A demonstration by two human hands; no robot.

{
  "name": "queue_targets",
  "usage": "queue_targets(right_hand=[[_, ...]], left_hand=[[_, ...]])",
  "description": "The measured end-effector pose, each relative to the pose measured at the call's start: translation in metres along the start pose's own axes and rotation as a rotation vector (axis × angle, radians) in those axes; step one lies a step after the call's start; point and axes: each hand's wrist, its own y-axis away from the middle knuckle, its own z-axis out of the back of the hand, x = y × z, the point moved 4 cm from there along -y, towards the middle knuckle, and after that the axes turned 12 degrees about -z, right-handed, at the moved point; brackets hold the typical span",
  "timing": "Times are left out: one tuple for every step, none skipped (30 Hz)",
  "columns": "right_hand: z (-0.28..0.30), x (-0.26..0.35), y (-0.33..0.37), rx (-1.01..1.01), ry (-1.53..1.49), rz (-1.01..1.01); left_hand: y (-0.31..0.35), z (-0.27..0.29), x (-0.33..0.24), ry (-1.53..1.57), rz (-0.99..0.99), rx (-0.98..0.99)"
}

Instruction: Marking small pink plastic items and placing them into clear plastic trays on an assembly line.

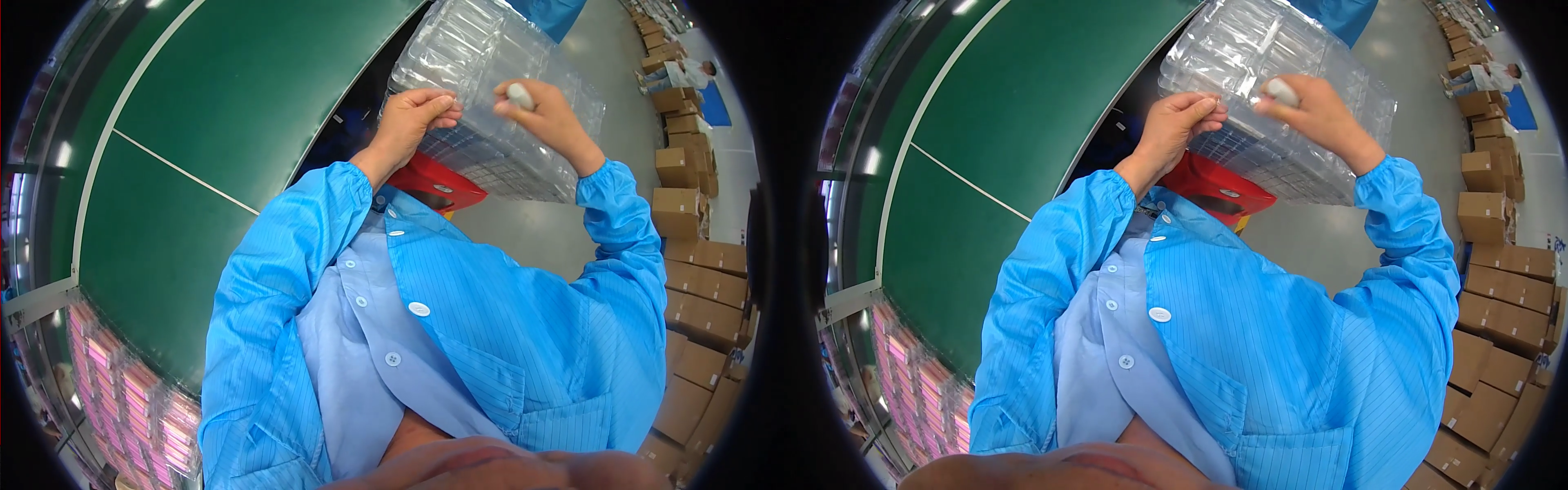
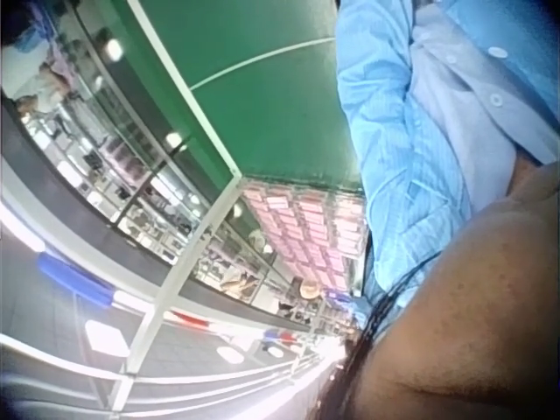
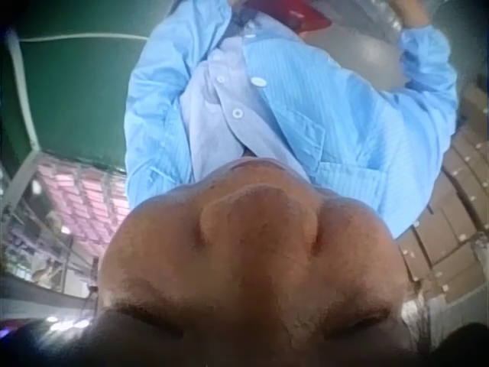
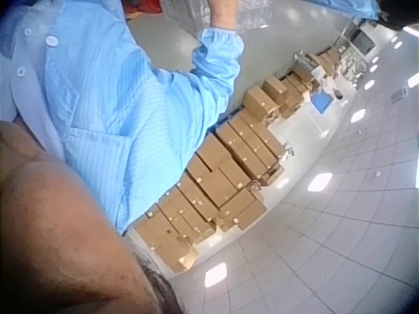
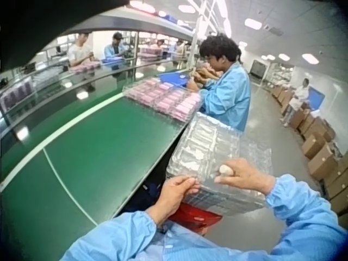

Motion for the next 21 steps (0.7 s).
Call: queue_targets(right_hand=[[-0.005, -0.001, 0.000, -0.004, -0.002, -0.006], [-0.012, 0.002, 0.001, -0.070, 0.155, 0.155], [-0.016, 0.005, 0.005, -0.134, 0.313, 0.315], [-0.016, 0.004, 0.004, -0.136, 0.310, 0.315], [-0.017, 0.003, 0.002, -0.098, 0.298, 0.293], [-0.017, 0.001, 0.001, -0.060, 0.286, 0.270], [-0.015, 0.002, 0.001, -0.061, 0.286, 0.275], [-0.013, 0.002, -0.001, -0.035, 0.273, 0.244], [-0.012, 0.002, -0.002, -0.010, 0.260, 0.214], [-0.011, 0.003, -0.002, -0.010, 0.261, 0.214], [-0.010, 0.005, -0.001, -0.008, 0.246, 0.196], [-0.009, 0.006, -0.002, -0.006, 0.231, 0.180], [-0.010, 0.006, -0.002, -0.009, 0.231, 0.181], [-0.012, 0.005, -0.002, -0.005, 0.260, 0.209], [-0.014, 0.003, -0.001, -0.001, 0.290, 0.237], [-0.016, 0.002, -0.002, -0.007, 0.292, 0.244], [-0.017, 0.001, -0.001, -0.039, 0.306, 0.272], [-0.015, 0.001, 0.000, -0.072, 0.320, 0.298], [-0.009, 0.002, 0.000, -0.073, 0.323, 0.308], [0.004, 0.001, -0.001, -0.111, 0.282, 0.239], [0.018, -0.001, -0.002, -0.147, 0.240, 0.169]], left_hand=[[-0.001, -0.002, -0.002, -0.008, -0.006, 0.010], [-0.001, -0.002, -0.001, -0.009, -0.001, 0.015], [-0.001, -0.003, -0.001, -0.031, -0.019, 0.035], [-0.002, -0.003, -0.003, -0.057, -0.042, 0.051], [-0.002, -0.003, -0.003, -0.060, -0.041, 0.052], [-0.003, -0.004, -0.004, -0.065, -0.055, 0.058], [-0.001, -0.004, -0.005, -0.069, -0.075, 0.062], [-0.001, -0.004, -0.005, -0.072, -0.079, 0.062], [-0.002, -0.003, -0.007, -0.084, -0.104, 0.075], [-0.005, -0.003, -0.007, -0.094, -0.125, 0.090], [-0.005, -0.003, -0.006, -0.093, -0.127, 0.090], [-0.004, -0.003, -0.005, -0.080, -0.120, 0.073], [-0.004, -0.003, -0.004, -0.069, -0.113, 0.057], [-0.003, -0.004, -0.002, -0.070, -0.116, 0.058], [-0.001, -0.002, 0.001, -0.072, -0.064, 0.000], [-0.002, 0.002, 0.005, -0.077, -0.016, -0.057], [-0.004, 0.005, 0.008, -0.120, 0.008, -0.073], [-0.005, 0.006, 0.010, -0.122, 0.001, -0.070], [-0.004, 0.011, 0.015, -0.153, 0.033, -0.099], [-0.002, 0.014, 0.017, -0.185, 0.064, -0.134], [-0.001, 0.015, 0.018, -0.190, 0.059, -0.145]])
